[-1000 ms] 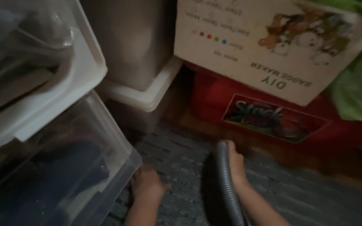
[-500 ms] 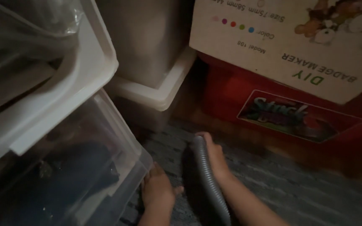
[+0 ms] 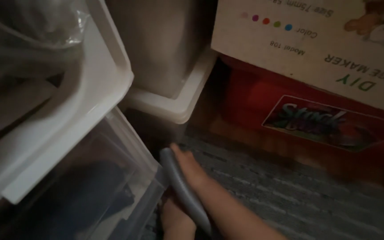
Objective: Assembling the hose and body of a small red vacuum cleaner.
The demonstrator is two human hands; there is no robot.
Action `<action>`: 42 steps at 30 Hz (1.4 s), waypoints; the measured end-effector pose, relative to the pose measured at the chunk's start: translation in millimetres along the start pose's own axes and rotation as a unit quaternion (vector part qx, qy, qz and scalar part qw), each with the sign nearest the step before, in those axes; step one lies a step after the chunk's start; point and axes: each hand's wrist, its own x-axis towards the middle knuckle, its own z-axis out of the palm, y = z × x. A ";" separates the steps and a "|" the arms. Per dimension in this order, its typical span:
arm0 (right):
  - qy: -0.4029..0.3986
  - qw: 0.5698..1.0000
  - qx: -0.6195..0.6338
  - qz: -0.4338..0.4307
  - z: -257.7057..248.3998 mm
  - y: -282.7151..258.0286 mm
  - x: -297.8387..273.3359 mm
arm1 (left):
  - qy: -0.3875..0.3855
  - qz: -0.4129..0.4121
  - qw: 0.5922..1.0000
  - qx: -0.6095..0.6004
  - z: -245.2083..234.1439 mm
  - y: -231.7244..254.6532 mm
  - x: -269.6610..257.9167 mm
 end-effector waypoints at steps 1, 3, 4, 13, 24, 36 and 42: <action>0.005 0.999 0.046 0.017 -2.3 4.2 7.2 | -0.001 0.002 1.000 -0.011 -0.5 3.6 0.1; 0.016 0.995 0.093 0.029 -7.0 12.2 20.4 | -0.002 0.011 1.000 -0.019 -1.9 13.9 0.2; 0.014 0.993 0.108 0.043 -8.2 16.6 26.9 | -0.004 0.016 0.999 -0.027 -3.0 19.3 0.7; -0.052 0.974 -0.185 -0.119 -38.9 -16.7 -8.6 | -0.004 0.021 0.999 0.045 27.0 -9.2 31.1; -0.059 0.953 -0.273 -0.114 -89.4 -6.2 -46.5 | -0.054 -0.003 0.974 0.220 4.2 19.2 -6.4; -0.055 0.993 -0.092 -0.043 -48.7 -19.5 -8.1 | -0.071 -0.037 0.977 0.199 8.4 15.6 1.0; -0.067 0.996 -0.051 -0.029 -34.0 7.5 41.7 | 0.029 -0.016 0.998 0.057 55.9 -24.7 50.9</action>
